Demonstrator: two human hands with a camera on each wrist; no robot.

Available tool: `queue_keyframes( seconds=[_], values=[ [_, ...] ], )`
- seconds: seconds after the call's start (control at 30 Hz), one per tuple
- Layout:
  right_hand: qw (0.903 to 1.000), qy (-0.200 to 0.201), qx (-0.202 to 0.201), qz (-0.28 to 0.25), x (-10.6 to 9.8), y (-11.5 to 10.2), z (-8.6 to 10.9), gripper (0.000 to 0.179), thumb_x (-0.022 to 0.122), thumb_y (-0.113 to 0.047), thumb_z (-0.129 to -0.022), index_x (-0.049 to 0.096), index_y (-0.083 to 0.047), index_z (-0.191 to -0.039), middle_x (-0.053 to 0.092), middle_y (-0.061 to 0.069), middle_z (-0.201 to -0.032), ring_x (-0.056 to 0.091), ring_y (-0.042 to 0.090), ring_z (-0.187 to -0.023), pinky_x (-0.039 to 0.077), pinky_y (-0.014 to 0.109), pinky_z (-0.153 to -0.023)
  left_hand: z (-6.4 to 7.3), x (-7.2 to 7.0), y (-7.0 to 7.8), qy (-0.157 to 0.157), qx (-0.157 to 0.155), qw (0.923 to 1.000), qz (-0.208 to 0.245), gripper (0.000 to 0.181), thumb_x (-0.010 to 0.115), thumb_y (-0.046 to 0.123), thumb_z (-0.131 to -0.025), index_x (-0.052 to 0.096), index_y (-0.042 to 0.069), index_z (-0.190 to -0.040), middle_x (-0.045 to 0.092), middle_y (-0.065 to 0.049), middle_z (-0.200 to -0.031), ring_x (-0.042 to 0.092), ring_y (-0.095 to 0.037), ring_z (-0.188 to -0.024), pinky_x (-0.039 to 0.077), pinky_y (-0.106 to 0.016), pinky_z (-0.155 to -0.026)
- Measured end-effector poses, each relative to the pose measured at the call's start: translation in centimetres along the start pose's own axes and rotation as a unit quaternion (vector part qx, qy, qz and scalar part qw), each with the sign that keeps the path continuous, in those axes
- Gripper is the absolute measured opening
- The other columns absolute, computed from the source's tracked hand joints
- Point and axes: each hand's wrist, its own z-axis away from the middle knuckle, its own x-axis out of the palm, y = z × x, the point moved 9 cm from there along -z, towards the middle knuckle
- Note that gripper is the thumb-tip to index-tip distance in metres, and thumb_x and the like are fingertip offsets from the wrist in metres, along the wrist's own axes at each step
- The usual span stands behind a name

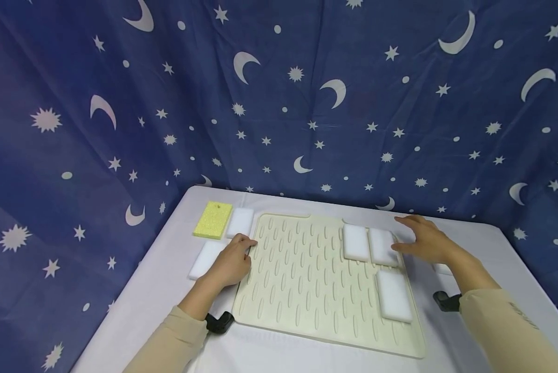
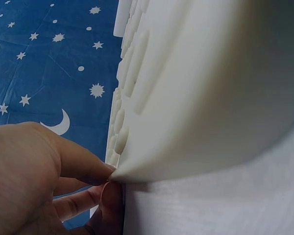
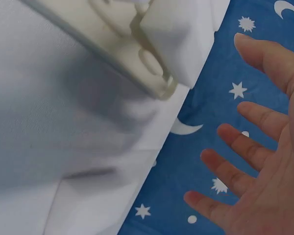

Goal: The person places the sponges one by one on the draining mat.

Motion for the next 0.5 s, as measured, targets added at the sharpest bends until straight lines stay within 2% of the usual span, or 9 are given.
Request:
queue_keyframes(
  seconds=[0.5],
  values=[
    [0.9999,0.005,0.015,0.004,-0.6,2.6,1.2,0.091,0.078,-0.043,-0.089,0.037,0.004,-0.156,0.029,0.037,-0.154,0.033,0.061,-0.136,0.033,0.079,-0.105,0.1,-0.1,0.1,0.002,0.0,1.0,0.002,0.044,0.053,-0.001,-0.097,0.062,0.001,-0.14,0.056,-0.012,-0.137,0.061,-0.025,-0.112,0.052,-0.043,-0.099]
  ],
)
